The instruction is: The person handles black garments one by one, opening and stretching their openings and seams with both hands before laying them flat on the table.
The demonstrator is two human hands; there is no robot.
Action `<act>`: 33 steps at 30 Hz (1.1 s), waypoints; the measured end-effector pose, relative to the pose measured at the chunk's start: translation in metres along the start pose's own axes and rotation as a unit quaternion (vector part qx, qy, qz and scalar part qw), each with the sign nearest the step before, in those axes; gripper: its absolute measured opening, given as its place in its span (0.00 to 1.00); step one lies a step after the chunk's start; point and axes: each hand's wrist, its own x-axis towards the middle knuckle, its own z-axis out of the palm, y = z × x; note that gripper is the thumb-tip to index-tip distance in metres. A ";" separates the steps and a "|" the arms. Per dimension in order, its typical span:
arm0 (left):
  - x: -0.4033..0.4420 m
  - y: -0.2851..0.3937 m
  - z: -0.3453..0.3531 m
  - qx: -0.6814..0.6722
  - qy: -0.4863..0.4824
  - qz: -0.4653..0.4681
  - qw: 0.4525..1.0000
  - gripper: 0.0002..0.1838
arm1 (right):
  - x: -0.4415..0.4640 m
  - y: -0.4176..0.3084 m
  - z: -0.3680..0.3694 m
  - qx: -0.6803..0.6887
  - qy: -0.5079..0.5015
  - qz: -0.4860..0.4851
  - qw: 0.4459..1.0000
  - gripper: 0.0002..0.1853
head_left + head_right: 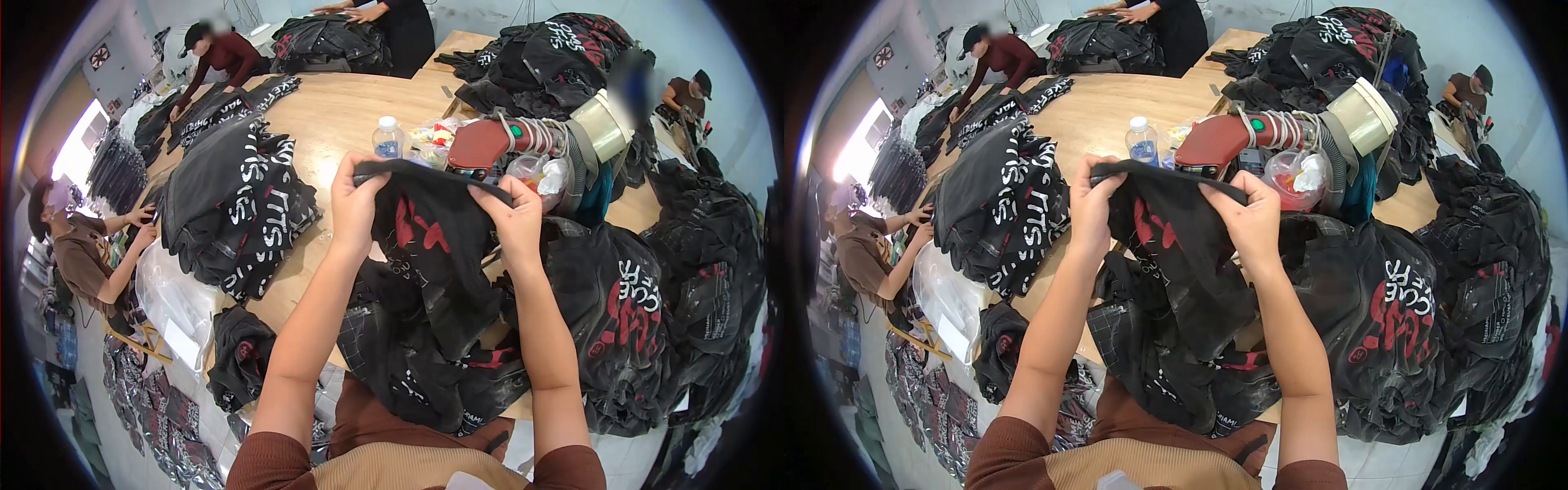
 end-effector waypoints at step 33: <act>-0.232 -0.071 -0.152 0.199 0.073 -0.042 0.976 0.12 | -0.218 0.074 -0.062 -0.251 -0.091 -0.130 0.955 0.05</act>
